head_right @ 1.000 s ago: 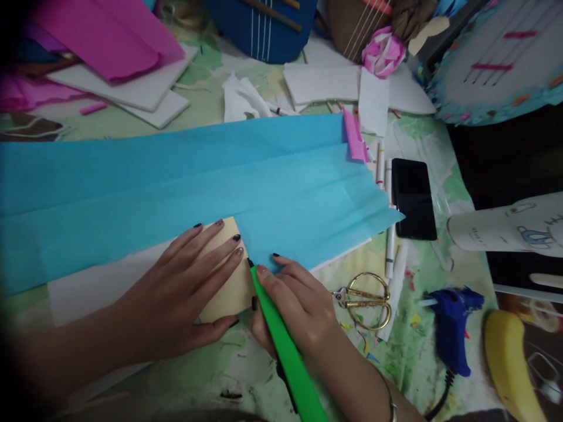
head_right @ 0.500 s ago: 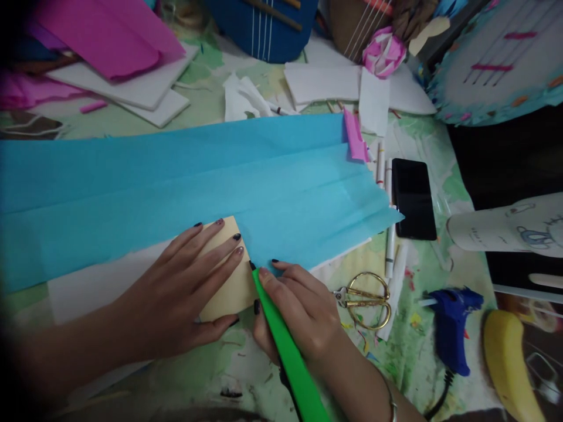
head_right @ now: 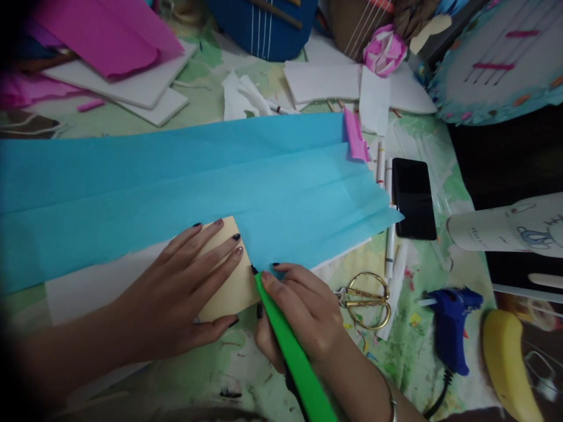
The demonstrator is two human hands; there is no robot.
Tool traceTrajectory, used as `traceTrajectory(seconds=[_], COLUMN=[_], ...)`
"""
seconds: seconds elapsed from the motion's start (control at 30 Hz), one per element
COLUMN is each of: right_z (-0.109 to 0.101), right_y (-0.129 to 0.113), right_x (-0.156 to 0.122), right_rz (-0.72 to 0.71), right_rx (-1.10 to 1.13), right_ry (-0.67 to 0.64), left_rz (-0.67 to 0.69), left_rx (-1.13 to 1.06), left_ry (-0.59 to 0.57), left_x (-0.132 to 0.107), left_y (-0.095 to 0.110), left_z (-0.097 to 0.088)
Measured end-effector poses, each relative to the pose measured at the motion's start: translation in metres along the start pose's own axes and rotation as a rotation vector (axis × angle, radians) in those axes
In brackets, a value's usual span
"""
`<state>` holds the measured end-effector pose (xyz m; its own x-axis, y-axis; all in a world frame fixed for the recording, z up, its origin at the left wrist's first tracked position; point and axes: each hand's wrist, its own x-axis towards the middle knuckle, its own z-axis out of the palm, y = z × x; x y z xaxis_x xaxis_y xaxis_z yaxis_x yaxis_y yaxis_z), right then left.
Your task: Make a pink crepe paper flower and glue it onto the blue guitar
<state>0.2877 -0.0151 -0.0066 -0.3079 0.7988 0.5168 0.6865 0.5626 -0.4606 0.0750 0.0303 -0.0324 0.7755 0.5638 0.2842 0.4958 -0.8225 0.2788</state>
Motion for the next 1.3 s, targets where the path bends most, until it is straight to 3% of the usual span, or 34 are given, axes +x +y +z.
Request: traceTrajectory(seconds=[0.37,0.97,1.3], right_z=[-0.005,-0.012,-0.014], right_y=[-0.002,-0.004,-0.005], right_x=[0.0,-0.003,-0.004], right_rz=[-0.029,-0.023,-0.061], right_rx=[-0.016,-0.04,-0.069], right_ry=[0.04,-0.03,0.0], left_rz=[0.002,0.003,-0.002], left_rx=[-0.009,-0.009,0.002], left_ry=[0.008,0.028,0.007], left_x=[-0.001,0.0,-0.001], left_y=[0.0,-0.001,0.0], left_z=[0.001,0.002,0.002])
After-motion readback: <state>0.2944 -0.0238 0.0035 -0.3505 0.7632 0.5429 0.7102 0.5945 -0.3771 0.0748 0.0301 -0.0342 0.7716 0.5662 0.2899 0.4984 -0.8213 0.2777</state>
